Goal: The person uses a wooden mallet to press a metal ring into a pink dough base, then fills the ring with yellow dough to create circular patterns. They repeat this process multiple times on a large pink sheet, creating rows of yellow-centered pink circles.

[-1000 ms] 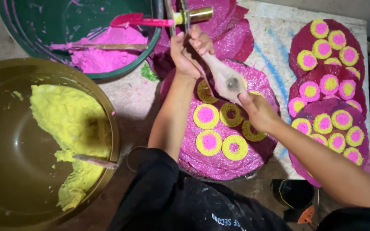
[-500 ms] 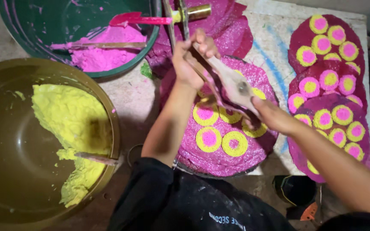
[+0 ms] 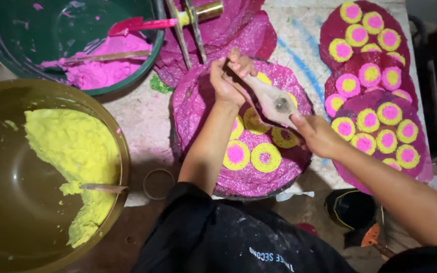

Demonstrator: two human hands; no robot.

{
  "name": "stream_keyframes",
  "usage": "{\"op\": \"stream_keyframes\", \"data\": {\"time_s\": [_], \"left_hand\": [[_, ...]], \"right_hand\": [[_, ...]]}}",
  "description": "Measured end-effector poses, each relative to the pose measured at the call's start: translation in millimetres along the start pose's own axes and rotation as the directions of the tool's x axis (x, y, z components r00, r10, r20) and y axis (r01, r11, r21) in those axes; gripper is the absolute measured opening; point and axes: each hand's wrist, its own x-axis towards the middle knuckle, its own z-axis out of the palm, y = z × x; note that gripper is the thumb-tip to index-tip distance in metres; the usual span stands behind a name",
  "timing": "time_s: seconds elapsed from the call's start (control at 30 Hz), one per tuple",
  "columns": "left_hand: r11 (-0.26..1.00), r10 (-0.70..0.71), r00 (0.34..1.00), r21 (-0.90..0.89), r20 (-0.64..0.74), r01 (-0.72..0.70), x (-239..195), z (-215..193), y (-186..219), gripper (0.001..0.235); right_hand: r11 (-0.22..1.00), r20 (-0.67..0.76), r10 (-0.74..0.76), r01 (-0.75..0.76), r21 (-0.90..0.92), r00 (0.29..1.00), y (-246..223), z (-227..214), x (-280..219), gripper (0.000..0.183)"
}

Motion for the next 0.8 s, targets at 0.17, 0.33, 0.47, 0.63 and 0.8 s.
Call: {"op": "stream_keyframes", "data": {"time_s": [0.17,0.33,0.47,0.63,0.8], "left_hand": [[0.998,0.064,0.997,-0.012,-0.051,-0.065,2,12,-6,0.020],[0.993,0.014,1.000,0.118,0.008,-0.014,-10,43,15,0.022],[0.996,-0.077,0.996,0.049,-0.044,0.080,-51,54,1,0.020],[0.993,-0.094,0.977,-0.089,-0.193,0.078,-82,45,-40,0.017],[0.996,-0.060,0.987,-0.076,-0.152,0.049,-80,33,-36,0.019]], "right_hand": [[0.986,-0.041,-0.002,-0.005,-0.167,0.999,-4,4,7,0.068],[0.964,-0.063,-0.267,0.265,-0.036,0.962,8,2,-11,0.068],[0.986,0.185,0.049,-0.077,0.148,0.981,29,4,-44,0.077],[0.979,0.113,0.196,-0.201,0.037,0.974,43,8,-83,0.076],[0.986,-0.035,0.050,-0.055,-0.156,0.998,29,17,-92,0.072]]}}
